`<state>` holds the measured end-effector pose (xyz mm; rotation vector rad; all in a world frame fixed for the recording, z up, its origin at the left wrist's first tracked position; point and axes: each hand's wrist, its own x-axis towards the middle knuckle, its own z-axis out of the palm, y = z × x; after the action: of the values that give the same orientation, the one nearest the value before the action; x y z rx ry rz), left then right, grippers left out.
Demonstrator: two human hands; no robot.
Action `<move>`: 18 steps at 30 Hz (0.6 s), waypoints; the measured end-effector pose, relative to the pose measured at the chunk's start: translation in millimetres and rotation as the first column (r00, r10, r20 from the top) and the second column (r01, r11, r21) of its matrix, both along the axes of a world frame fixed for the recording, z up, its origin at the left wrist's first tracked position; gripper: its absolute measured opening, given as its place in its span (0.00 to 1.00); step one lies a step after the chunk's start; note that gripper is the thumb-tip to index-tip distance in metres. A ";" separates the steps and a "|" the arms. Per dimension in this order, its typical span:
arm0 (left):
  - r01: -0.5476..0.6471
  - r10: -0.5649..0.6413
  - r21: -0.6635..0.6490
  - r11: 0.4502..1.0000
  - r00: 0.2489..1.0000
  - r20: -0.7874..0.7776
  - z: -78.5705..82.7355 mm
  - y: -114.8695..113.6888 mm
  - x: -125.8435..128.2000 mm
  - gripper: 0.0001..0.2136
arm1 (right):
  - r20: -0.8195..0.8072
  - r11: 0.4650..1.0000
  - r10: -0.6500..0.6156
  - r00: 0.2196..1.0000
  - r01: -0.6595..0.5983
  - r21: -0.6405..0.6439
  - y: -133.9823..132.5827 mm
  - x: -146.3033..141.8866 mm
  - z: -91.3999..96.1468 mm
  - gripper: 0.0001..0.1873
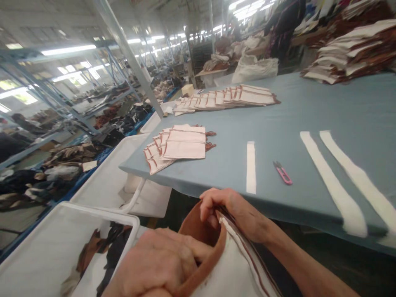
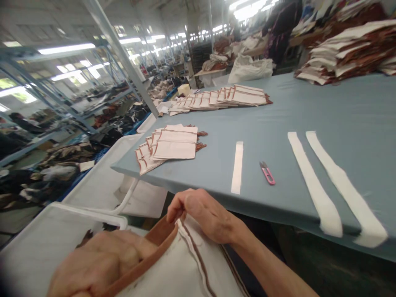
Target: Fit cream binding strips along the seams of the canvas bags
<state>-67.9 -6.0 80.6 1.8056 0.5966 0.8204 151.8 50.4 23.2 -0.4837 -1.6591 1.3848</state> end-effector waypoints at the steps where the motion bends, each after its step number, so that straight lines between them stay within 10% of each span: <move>1: -0.046 0.046 -0.007 0.999 0.999 0.017 0.4 0.4 -4.5 0.28 | 0.027 1.000 -0.021 0.999 0.022 -0.013 -0.8 4.0 -0.6 0.41; 11: -0.064 0.062 -0.073 0.995 0.998 -0.023 1.6 41.9 -31.0 0.28 | 0.249 1.000 0.022 0.968 -0.020 -0.013 -17.5 27.9 45.2 0.25; 18: 0.123 -0.048 0.185 0.975 0.929 -0.367 22.0 49.5 -9.8 0.13 | 0.293 0.991 0.075 0.953 -0.104 0.086 -19.9 21.1 66.4 0.22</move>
<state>-77.8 43.5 102.7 2.1804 0.6799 0.5045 172.9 30.5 89.6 -0.5806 -2.0001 1.3353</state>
